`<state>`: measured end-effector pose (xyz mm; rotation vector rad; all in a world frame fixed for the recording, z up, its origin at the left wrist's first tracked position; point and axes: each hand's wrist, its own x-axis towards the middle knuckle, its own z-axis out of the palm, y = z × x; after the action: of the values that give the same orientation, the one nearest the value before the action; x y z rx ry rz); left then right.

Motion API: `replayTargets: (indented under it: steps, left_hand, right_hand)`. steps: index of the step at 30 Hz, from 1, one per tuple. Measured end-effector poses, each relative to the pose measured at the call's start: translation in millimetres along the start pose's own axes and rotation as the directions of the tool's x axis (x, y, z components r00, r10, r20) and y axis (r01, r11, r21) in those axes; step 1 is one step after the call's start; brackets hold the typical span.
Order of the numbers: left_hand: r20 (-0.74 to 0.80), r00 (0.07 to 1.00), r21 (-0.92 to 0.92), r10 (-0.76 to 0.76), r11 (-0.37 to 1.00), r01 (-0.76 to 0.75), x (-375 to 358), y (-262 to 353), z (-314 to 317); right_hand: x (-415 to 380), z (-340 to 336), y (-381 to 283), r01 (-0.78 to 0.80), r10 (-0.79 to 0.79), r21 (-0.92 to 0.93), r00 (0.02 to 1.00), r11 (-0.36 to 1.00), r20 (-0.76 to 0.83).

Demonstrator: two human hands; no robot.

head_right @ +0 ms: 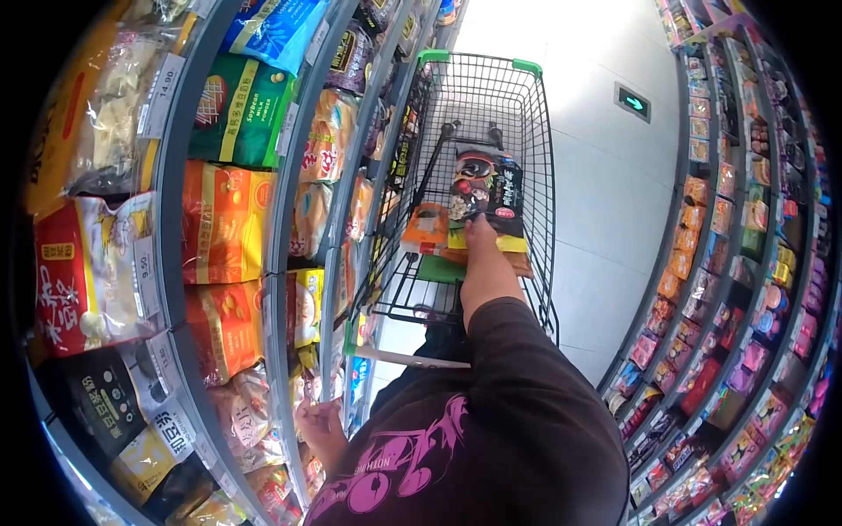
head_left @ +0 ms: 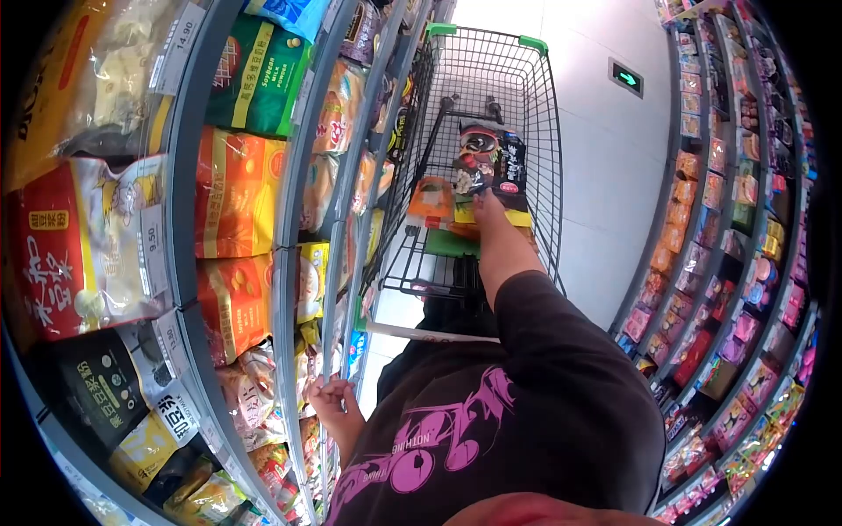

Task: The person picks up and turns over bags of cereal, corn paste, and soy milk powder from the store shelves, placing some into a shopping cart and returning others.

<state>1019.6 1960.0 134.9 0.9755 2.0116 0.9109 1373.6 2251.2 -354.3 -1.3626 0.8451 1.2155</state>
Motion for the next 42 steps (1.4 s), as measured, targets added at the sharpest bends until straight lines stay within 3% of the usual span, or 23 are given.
replayTargets:
  steps: [1,3,4,5,7,9,10,13,16,19,21,23,26,28,30,31,33,34,35,37,38,39,42]
  left_hand:
    - [0.024,0.999,0.026,0.024,0.999,-0.025,-0.2,0.9,1.5]
    - [0.006,1.0,0.044,0.001,0.999,-0.001,-1.6,12.7,6.9]
    - [-0.008,1.0,0.04,0.001,0.999,-0.001,-2.7,15.0,7.4]
    - [-0.021,1.0,0.036,0.0,0.999,0.001,-5.0,17.3,5.0]
    - [-0.021,0.999,0.025,0.038,0.999,-0.037,-6.3,11.1,1.2]
    - [-0.006,0.997,0.022,0.071,0.997,-0.071,-4.9,11.5,-1.5]
    - [-0.011,0.995,0.01,0.094,0.996,-0.094,-5.2,15.2,-1.3]
    - [-0.011,0.988,-0.027,0.151,0.988,-0.151,-7.4,14.6,-9.3]
    - [0.005,0.97,-0.026,0.241,0.97,-0.241,-9.8,14.9,-23.9]
    - [0.022,0.97,-0.003,0.244,0.97,-0.244,-18.7,9.6,-46.9]
    - [0.013,0.944,0.027,0.33,0.944,-0.33,-26.0,14.6,-56.0]
    - [0.036,0.872,0.077,0.489,0.868,-0.49,-27.9,17.8,-68.2]
    - [0.015,0.774,0.041,0.633,0.773,-0.633,-41.9,40.3,-93.5]
    - [0.028,0.711,-0.072,0.703,0.711,-0.7,-56.4,33.2,-112.5]
    - [0.127,0.702,-0.341,0.701,0.695,-0.632,-73.7,8.6,-129.1]
    - [0.095,0.795,-0.513,0.599,0.714,-0.476,-89.3,0.8,-137.4]
    - [0.134,0.823,-0.476,0.552,0.764,-0.435,-112.4,-22.9,-160.4]
    - [-0.043,0.848,-0.473,0.528,0.737,-0.483,-136.1,-21.3,-172.3]
    - [-0.077,0.841,-0.43,0.536,0.743,-0.513,-151.8,-20.3,-189.5]
    - [-0.4,0.653,-0.372,0.643,0.538,-0.757,-152.0,-38.1,-209.9]
    - [-0.446,0.566,-0.236,0.694,0.519,-0.822,-152.3,-42.5,-229.4]
    - [-0.497,0.535,-0.291,0.683,0.45,-0.844,-147.4,-42.9,-248.1]
    - [-0.579,0.129,0.302,0.805,0.359,-0.883,-131.0,-24.7,-321.1]
  right_hand:
    - [17.3,-0.5,-0.1,0.015,-0.015,-0.045,1.0,0.999,-0.007]
    - [75.3,-5.9,0.8,0.116,-0.096,-0.392,0.993,0.913,0.071]
    - [128.9,-14.0,2.9,0.187,-0.134,-0.56,0.982,0.807,0.135]
    - [88.9,-1.6,-7.0,0.306,-0.292,-0.695,0.946,0.65,0.143]
    - [31.2,17.8,-22.2,0.451,-0.597,-0.872,0.758,0.19,0.261]
    - [1.8,34.6,-36.3,0.613,-0.693,-0.789,0.586,0.041,0.42]
    - [-14.2,43.8,-49.9,0.661,-0.523,-0.637,0.733,0.397,0.435]
    - [-119.1,56.9,-94.3,0.851,-0.451,-0.484,0.52,0.203,0.725]
    - [-291.0,52.2,-131.9,0.95,-0.12,-0.307,0.312,0.063,0.942]
    - [-453.5,34.6,-146.8,0.992,0.176,-0.124,0.126,-0.02,0.976]
    - [-548.1,19.2,-140.2,0.992,0.328,-0.017,-0.025,0.127,0.944]
    - [-618.4,9.9,-132.1,0.977,0.595,0.132,-0.208,0.168,0.776]
    - [-726.5,-18.3,-43.4,0.72,0.623,0.028,-0.618,0.693,0.479]
    - [-778.6,-42.6,13.8,0.636,0.636,-0.11,-0.711,0.764,0.302]
    - [-826.8,-73.4,63.4,0.717,0.727,-0.133,-0.659,0.685,0.194]
    - [-843.9,-87.8,87.3,0.729,0.74,-0.128,-0.655,0.672,0.156]
    - [-865.8,-107.9,121.4,0.737,0.748,-0.126,-0.659,0.664,0.084]
    - [-876.2,-114.9,131.9,0.75,0.756,-0.109,-0.655,0.652,0.014]
    - [-887.8,-120.9,138.3,0.759,0.758,-0.092,-0.65,0.645,-0.049]
    - [-910.7,-139.6,141.4,0.726,0.72,-0.115,-0.688,0.679,-0.09]
    - [-914.0,-134.1,138.3,0.72,0.708,-0.027,-0.688,0.694,-0.159]
    - [-918.2,-142.5,134.7,0.709,0.707,0.002,-0.704,0.705,-0.067]
    - [-914.9,-170.5,148.3,0.568,0.497,0.072,-0.769,0.82,0.402]
